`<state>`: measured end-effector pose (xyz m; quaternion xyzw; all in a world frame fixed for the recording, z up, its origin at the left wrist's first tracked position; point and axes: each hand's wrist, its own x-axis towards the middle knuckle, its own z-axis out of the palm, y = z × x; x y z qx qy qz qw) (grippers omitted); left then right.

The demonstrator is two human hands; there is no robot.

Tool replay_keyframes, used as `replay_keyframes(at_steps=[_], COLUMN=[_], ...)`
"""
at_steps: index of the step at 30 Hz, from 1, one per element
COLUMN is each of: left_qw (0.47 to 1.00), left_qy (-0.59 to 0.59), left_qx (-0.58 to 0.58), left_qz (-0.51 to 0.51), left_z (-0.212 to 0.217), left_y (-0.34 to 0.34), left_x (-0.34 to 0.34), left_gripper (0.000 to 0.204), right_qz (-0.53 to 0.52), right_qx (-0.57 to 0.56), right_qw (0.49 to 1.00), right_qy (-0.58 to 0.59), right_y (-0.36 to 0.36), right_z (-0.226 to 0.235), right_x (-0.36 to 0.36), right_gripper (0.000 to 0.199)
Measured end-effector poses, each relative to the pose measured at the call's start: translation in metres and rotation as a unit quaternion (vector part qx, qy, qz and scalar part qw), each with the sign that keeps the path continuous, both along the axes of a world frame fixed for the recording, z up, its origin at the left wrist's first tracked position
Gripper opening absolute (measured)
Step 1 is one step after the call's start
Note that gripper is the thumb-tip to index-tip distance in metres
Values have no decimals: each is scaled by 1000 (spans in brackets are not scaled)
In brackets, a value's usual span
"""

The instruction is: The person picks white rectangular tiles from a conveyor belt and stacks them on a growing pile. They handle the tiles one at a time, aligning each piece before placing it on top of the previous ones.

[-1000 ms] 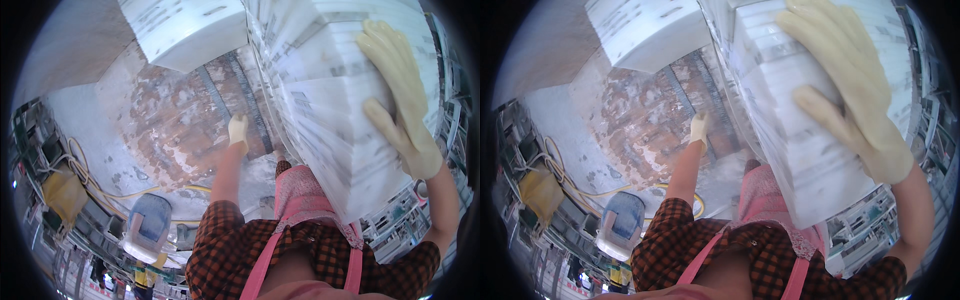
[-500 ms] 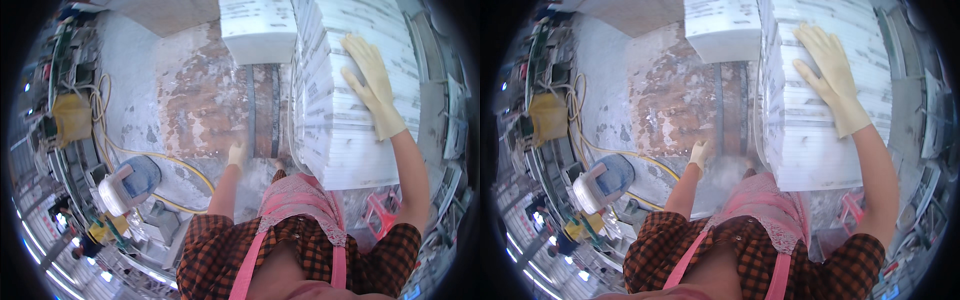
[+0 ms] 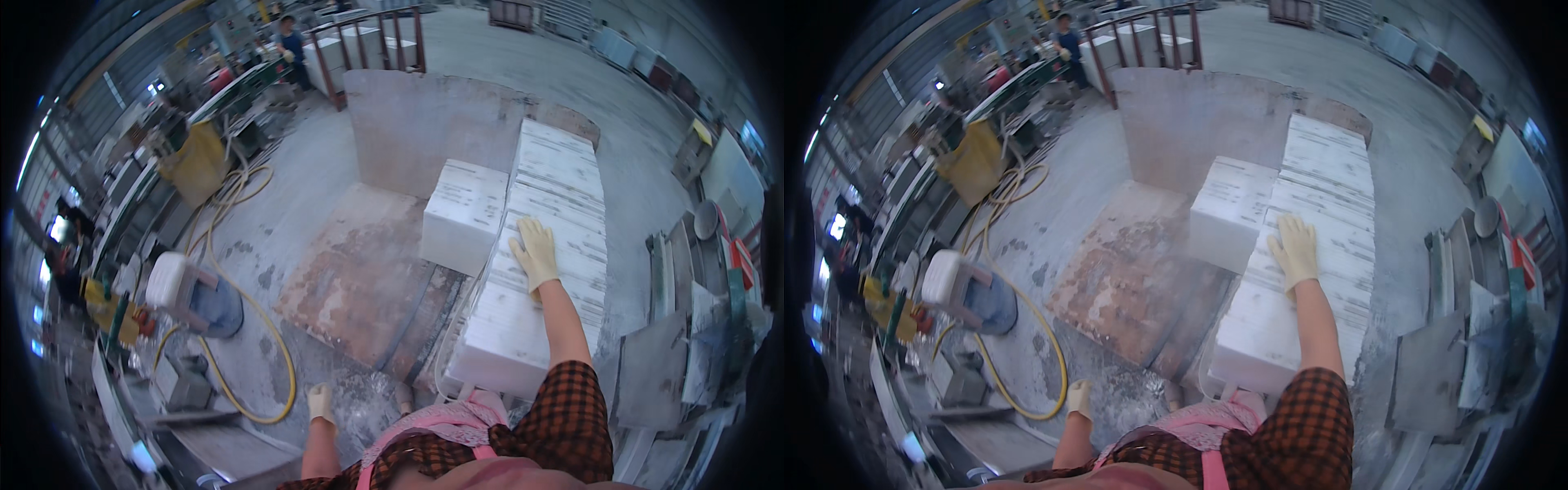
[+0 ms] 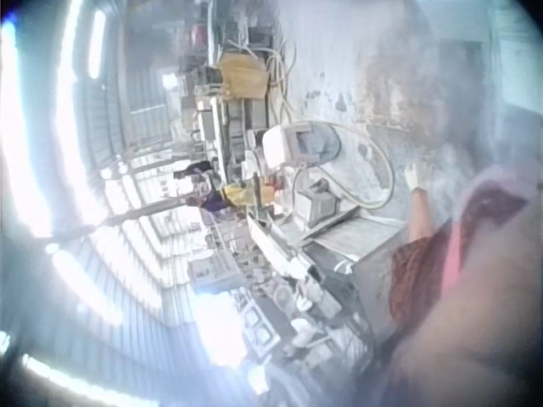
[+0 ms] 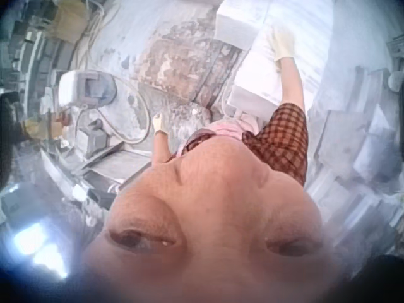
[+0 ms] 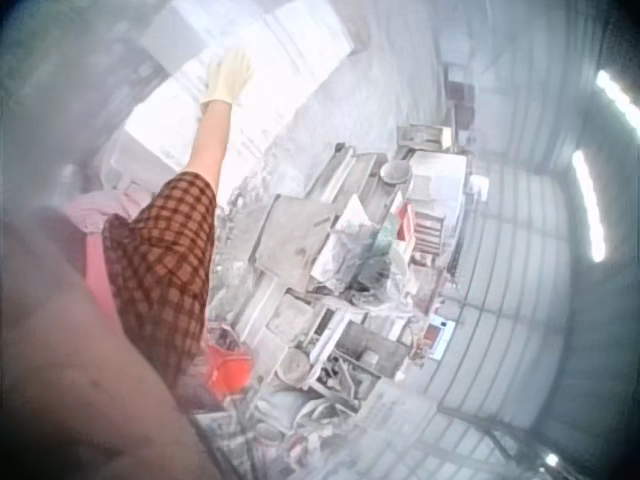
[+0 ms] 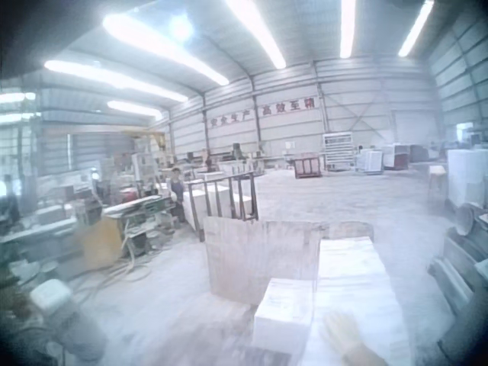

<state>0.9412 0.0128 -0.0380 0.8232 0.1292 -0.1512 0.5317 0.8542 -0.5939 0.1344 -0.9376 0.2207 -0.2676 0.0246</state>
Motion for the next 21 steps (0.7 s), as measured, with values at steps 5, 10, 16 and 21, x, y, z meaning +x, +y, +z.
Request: replay_keyframes(at_steps=[5, 10, 16, 21], left_qw=[984, 948, 894, 899], left_qy=[59, 196, 264, 75], left_qx=[15, 133, 126, 122], left_qz=[167, 214, 338, 415], left_z=[-8, -41, -47, 7], left_y=[129, 210, 241, 264], left_x=[-162, -383, -548, -557], left_gripper=[27, 28, 28, 30], right_qz=[7, 294, 528, 561], right_qx=[-51, 4, 38, 66], right_qw=[997, 952, 847, 825], right_qy=[59, -89, -53, 15], right_y=[33, 163, 319, 367], right_z=[22, 49, 46, 24], right_x=[19, 20, -47, -112], right_gripper=[28, 23, 19, 23])
